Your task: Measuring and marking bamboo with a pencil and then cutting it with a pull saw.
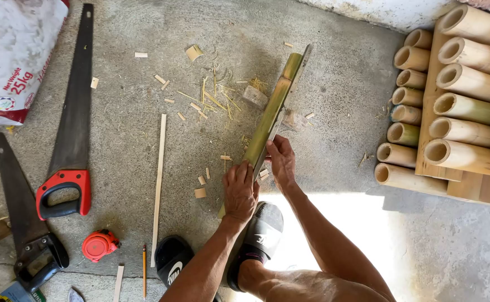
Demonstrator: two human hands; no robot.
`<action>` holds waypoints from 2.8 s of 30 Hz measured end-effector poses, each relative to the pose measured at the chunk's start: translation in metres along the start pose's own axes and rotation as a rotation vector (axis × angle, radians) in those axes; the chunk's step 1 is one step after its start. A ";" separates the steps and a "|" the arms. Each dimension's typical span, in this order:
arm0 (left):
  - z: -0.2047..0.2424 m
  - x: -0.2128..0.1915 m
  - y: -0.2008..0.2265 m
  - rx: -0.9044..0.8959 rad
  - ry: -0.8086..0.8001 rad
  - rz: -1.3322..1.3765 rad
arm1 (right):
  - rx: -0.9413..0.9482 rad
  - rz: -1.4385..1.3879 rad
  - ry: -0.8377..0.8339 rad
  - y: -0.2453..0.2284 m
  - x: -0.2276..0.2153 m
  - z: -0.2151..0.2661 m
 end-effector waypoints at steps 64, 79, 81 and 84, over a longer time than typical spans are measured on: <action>0.266 -0.074 -0.243 -1.322 -0.781 -0.285 | 0.048 0.048 -0.067 0.000 0.014 -0.002; 0.164 -0.123 -0.181 -1.017 -0.382 -0.333 | 0.065 0.159 -0.049 -0.013 0.020 0.004; 0.114 -0.135 -0.148 -0.822 -0.250 -0.139 | 0.039 0.212 -0.053 -0.012 0.019 0.003; 0.062 -0.134 -0.129 -0.644 -0.014 0.157 | 0.093 0.213 -0.054 -0.022 0.018 0.007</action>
Point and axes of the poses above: each hand's wrist, its own z-axis away from the middle knuckle, its own x-axis out of the palm, y = z × x, the point moved 4 cm from there along -z, towards the middle knuckle, and after that the axes turned 1 degree about -x, right-handed, at the moved point
